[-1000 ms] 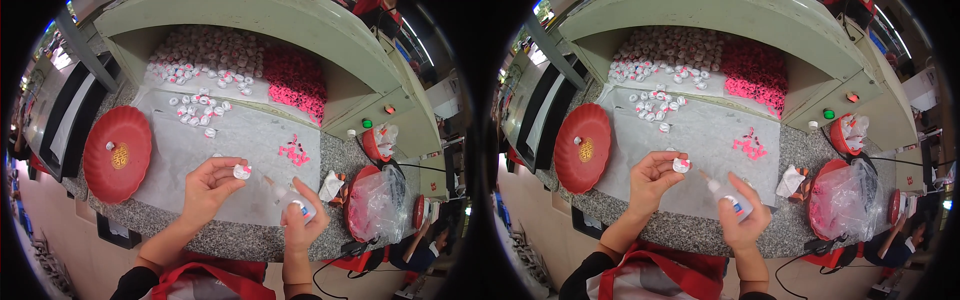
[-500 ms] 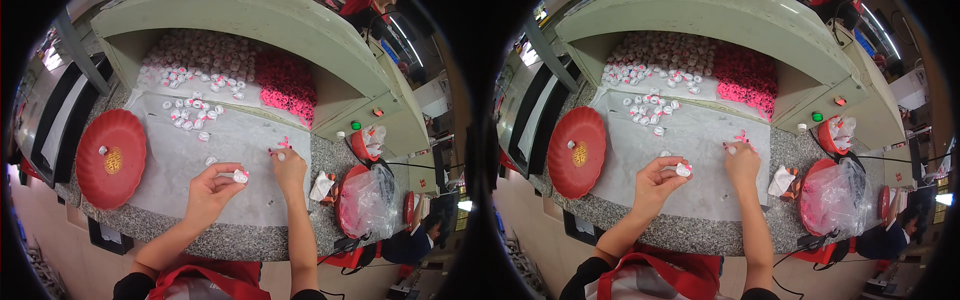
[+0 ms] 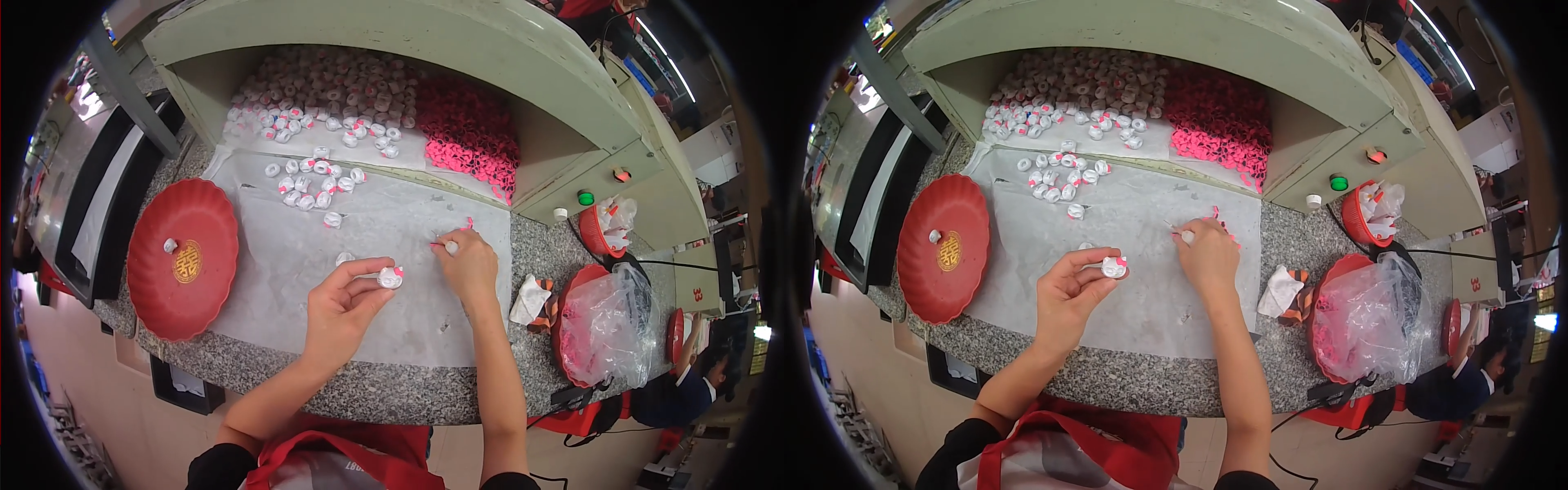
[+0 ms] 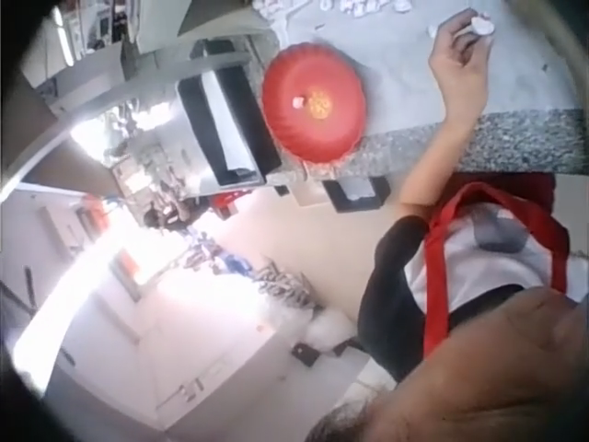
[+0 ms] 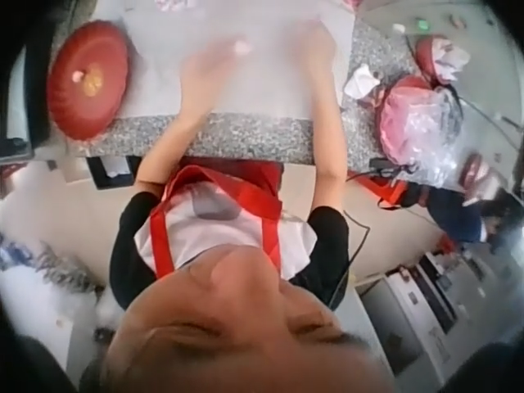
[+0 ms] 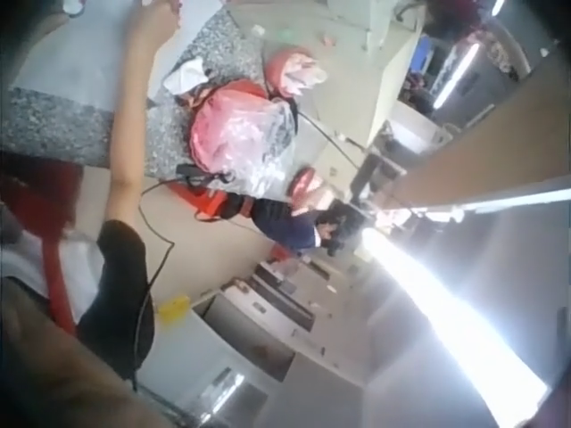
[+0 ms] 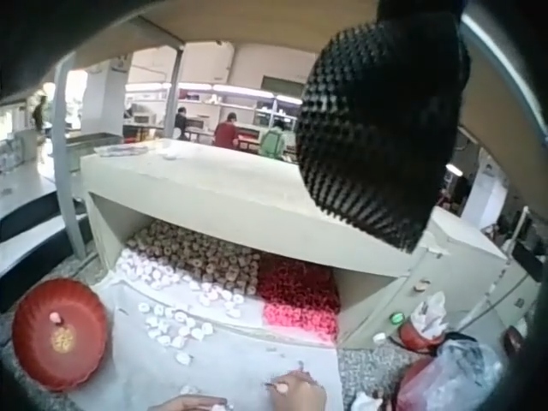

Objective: Gluing small pink bows onto white Hello Kitty toy heads at a factory workbench.

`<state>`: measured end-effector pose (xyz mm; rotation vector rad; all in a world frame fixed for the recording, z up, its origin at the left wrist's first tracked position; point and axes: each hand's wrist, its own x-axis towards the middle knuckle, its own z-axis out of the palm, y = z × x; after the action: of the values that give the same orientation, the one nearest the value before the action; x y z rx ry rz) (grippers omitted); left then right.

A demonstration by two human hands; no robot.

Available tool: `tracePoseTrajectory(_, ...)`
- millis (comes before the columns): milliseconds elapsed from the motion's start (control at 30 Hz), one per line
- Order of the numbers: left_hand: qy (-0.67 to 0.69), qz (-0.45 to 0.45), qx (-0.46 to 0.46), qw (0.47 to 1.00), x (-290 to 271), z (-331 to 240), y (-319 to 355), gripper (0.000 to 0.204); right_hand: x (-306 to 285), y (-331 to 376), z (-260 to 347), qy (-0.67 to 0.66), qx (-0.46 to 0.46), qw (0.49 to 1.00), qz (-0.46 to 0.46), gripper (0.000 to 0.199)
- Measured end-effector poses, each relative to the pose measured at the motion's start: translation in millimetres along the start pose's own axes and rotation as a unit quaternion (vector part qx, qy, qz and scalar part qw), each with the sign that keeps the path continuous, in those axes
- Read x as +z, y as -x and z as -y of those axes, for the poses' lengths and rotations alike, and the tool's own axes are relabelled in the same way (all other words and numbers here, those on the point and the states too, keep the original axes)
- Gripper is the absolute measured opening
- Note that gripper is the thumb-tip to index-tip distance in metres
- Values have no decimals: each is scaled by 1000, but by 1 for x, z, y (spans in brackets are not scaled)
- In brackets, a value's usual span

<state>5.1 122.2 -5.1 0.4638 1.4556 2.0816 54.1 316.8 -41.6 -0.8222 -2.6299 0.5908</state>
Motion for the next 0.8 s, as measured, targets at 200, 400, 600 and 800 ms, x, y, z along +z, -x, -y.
tracePoseTrajectory(200, 12, -5, -9, 1000, -5, -1, -1, 30, -24, 31, 21, -188, 89, 978, 4, 14)
tracePoseTrajectory(400, 4, 7, -13, 1000, -3, 4, -2, 29, -53, 62, 66, -473, 94, 868, 120, 14)
tracePoseTrajectory(600, -9, 23, 40, 999, 3, 12, 1, 29, -47, 69, 75, -477, 88, 873, 44, 13)
tracePoseTrajectory(800, -7, 45, 73, 996, 1, 8, 4, 31, -40, 67, 68, -525, 99, 844, 35, 13)
